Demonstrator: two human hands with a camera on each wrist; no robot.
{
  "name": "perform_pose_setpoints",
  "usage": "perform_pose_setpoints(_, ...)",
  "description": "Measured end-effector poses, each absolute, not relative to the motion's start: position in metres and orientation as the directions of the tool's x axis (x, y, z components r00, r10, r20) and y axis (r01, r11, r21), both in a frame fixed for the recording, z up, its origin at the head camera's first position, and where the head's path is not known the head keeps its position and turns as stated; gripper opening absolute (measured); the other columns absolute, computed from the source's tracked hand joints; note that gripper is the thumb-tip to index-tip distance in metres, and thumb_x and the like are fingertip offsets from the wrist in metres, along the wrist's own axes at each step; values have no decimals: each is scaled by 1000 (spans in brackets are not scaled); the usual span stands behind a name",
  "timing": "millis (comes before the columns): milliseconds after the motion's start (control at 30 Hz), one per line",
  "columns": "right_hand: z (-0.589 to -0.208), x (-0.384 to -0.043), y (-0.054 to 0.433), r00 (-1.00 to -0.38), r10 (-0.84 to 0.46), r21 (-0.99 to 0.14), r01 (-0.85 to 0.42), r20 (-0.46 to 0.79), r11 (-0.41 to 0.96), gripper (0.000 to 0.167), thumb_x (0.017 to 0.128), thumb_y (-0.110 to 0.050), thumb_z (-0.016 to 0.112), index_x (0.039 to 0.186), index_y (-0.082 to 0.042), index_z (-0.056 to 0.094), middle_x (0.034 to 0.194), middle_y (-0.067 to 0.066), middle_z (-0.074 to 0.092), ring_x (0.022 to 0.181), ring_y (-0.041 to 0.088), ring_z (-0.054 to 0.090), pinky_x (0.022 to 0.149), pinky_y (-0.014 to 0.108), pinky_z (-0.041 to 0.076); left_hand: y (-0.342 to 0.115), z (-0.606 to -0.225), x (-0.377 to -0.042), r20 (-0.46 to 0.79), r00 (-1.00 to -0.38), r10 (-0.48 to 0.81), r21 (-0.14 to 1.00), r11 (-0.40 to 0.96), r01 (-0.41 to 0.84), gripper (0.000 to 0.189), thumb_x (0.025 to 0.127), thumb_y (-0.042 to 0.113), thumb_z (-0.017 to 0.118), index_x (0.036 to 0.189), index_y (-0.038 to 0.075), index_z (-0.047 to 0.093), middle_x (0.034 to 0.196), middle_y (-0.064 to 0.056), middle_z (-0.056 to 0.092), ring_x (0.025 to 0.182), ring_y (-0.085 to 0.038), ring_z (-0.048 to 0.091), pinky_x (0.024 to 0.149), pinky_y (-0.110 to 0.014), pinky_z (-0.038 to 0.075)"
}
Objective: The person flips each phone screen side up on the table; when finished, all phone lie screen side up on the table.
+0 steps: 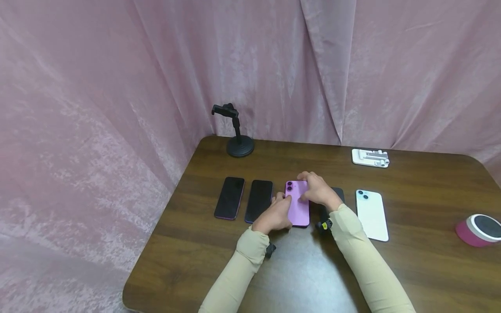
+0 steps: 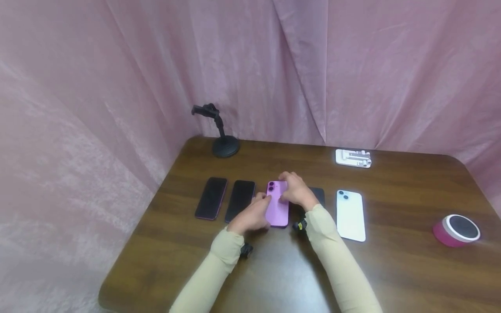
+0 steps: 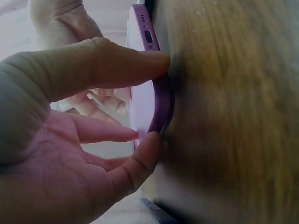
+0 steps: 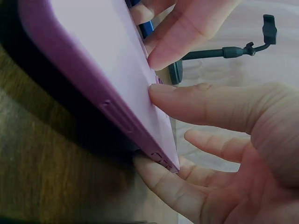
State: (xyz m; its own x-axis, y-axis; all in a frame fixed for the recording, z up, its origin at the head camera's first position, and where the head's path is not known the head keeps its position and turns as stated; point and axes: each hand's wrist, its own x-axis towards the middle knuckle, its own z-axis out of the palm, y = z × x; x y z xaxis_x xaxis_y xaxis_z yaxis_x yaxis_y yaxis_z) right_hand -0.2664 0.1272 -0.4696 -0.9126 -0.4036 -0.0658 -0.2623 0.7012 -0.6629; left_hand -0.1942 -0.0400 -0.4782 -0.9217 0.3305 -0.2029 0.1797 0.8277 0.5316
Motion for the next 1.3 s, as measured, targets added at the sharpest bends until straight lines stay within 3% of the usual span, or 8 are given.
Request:
perform_pose_setpoints(433, -465, -262, 131, -911, -411, -690, -272, -41, 671, 59, 71, 7, 80, 126, 11, 59, 121, 30, 63, 102, 40, 61, 86, 51, 52, -41, -477, -194, -243, -906, 346, 569, 807, 155, 85, 71, 3, 89, 145, -1, 48, 148, -21, 35, 125, -34, 43, 98, -40, 47)
perform_pose_setpoints(667, -454, -261, 132, -911, -410, -730, -248, -48, 637, 53, 81, 11, 71, 131, 11, 56, 130, 31, 59, 106, 41, 60, 86, 51, 53, -47, -469, -195, -250, -893, 375, 677, 727, 115, 92, 86, 31, 82, 156, 0, 32, 148, -21, 39, 122, -30, 46, 100, -43, 47)
perform_pose_setpoints(867, -446, -260, 128, -910, -414, -727, -266, -28, 634, 51, 82, 9, 71, 131, 10, 56, 130, 28, 60, 100, 37, 58, 82, 49, 51, -50, -469, -197, -212, -888, 408, 730, 670, 134, 92, 90, 47, 73, 156, 0, 29, 135, -17, 51, 117, -26, 47, 96, -43, 45)
perform_pose_setpoints(1200, -438, -257, 120, -898, -439, -715, -309, 3, 627, 50, 84, 7, 69, 132, 9, 56, 127, 30, 61, 88, 31, 57, 67, 37, 49, -53, -470, -201, -189, -885, 425, 782, 610, 126, 97, 91, 46, 70, 160, 3, 18, 142, -17, 54, 127, -28, 50, 111, -50, 29)
perform_pose_setpoints(1300, -436, -257, 118, -896, -443, -714, -318, 12, 624, 49, 85, 6, 69, 132, 8, 56, 127, 31, 61, 88, 31, 59, 68, 38, 51, -55, -471, -201, -197, -882, 428, 807, 582, 103, 96, 92, 42, 71, 161, 5, 17, 142, -17, 53, 124, -26, 54, 109, -46, 36)
